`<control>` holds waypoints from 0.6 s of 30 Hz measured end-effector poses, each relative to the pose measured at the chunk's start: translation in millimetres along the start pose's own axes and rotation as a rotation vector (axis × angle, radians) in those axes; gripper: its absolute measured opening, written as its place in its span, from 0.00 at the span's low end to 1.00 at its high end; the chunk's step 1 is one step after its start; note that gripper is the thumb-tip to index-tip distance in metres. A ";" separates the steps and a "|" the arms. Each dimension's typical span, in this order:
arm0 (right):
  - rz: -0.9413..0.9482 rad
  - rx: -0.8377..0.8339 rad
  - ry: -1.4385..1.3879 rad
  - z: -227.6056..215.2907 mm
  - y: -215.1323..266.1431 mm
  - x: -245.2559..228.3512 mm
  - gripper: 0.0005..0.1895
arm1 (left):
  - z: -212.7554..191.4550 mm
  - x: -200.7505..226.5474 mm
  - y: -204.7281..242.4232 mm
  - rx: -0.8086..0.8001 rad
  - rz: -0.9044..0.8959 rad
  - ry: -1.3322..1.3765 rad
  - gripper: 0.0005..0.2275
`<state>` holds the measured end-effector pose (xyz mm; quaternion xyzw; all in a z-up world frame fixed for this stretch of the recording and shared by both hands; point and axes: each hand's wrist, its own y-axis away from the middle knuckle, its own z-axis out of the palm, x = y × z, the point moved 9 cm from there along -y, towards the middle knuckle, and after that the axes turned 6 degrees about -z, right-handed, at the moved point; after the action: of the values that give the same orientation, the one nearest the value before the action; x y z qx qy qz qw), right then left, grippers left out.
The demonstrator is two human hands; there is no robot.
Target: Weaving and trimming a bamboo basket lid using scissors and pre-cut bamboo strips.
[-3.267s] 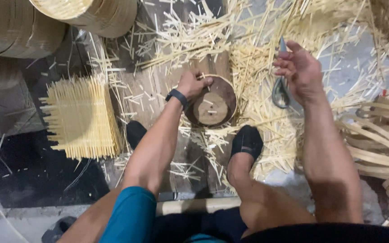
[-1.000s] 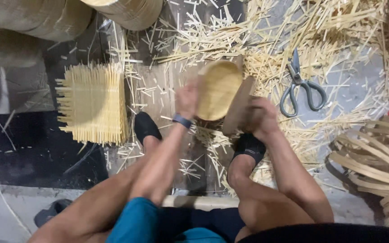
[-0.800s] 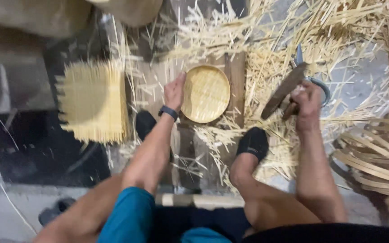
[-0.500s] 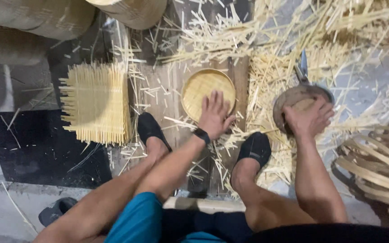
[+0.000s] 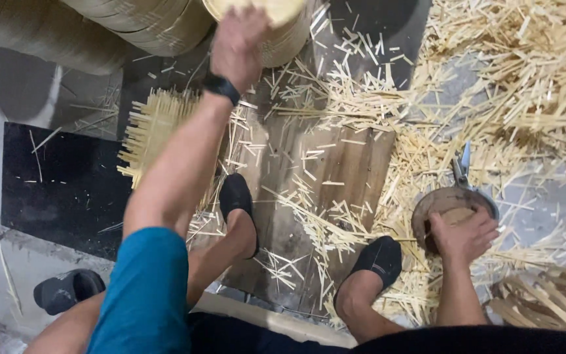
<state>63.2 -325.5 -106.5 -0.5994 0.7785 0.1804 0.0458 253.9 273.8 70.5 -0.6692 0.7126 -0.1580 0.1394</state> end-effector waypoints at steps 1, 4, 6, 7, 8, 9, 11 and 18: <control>-0.004 0.003 0.000 4.3 -5.3 2.7 0.53 | -12.7 -3.9 -6.7 0.004 -0.003 -0.001 0.21; 0.052 -0.060 0.069 20.7 -15.3 15.5 0.56 | -20.4 -15.3 -18.8 -0.114 -0.037 0.089 0.20; 0.094 -0.111 0.102 27.8 -15.2 22.4 0.57 | -6.0 -15.3 -16.0 -0.124 0.001 0.057 0.21; 0.092 -0.110 0.105 21.0 -13.6 14.8 0.57 | -12.5 -11.3 -19.6 -0.124 -0.002 0.059 0.21; 0.091 -0.106 0.080 14.5 -11.5 6.9 0.56 | -17.5 -8.6 -22.6 -0.149 -0.023 0.129 0.19; 0.087 -0.108 0.059 7.5 -7.2 0.2 0.55 | -23.0 -5.9 -21.8 -0.179 -0.049 0.200 0.17; 0.080 -0.104 0.046 2.2 -4.8 -2.3 0.53 | -18.8 -12.3 -20.0 -0.250 -0.091 0.204 0.15; 0.035 -0.111 -0.883 -5.8 -10.3 -22.2 0.45 | -39.4 48.1 38.6 0.171 -0.208 0.518 0.23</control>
<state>79.9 -309.4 -97.0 -0.4532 0.6835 0.4615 0.3383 199.4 229.5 91.2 -0.6616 0.6362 -0.3968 -0.0082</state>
